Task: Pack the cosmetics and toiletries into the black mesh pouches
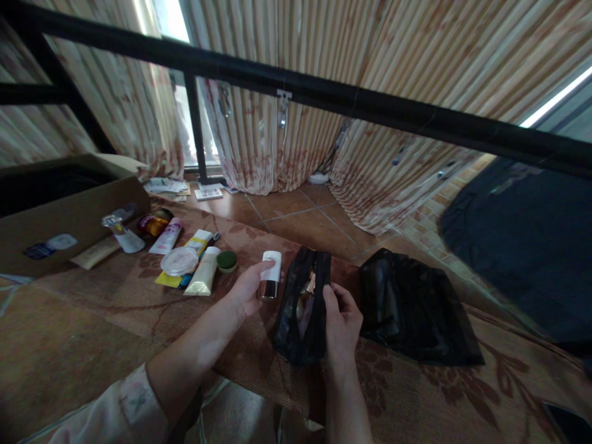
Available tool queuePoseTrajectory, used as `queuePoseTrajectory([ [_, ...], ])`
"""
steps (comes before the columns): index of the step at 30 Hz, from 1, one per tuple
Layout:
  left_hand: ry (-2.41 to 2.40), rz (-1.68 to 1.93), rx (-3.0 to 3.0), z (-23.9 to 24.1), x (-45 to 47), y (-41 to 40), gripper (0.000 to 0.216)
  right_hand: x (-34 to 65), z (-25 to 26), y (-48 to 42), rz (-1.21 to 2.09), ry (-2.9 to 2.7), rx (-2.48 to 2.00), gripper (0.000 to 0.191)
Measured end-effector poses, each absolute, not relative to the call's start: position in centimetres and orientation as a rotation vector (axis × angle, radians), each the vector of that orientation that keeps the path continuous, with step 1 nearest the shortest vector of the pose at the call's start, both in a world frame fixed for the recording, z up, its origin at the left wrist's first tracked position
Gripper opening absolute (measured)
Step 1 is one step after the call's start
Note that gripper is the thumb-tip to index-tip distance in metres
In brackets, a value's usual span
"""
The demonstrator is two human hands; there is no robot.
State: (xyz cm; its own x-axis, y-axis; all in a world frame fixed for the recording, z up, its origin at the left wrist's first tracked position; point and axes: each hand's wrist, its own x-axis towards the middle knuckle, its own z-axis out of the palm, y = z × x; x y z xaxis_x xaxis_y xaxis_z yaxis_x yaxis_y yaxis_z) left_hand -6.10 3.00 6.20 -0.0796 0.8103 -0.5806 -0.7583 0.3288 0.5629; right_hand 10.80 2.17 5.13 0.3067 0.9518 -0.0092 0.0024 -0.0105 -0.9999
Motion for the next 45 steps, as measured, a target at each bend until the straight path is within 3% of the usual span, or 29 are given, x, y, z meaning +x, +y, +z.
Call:
queuePoseTrajectory([
  [45, 1.039, 1.276, 0.071, 5.97, -6.0, 3.07, 0.016, 10.65, 5.5, 2.1, 0.973, -0.962, -1.378, 0.039],
])
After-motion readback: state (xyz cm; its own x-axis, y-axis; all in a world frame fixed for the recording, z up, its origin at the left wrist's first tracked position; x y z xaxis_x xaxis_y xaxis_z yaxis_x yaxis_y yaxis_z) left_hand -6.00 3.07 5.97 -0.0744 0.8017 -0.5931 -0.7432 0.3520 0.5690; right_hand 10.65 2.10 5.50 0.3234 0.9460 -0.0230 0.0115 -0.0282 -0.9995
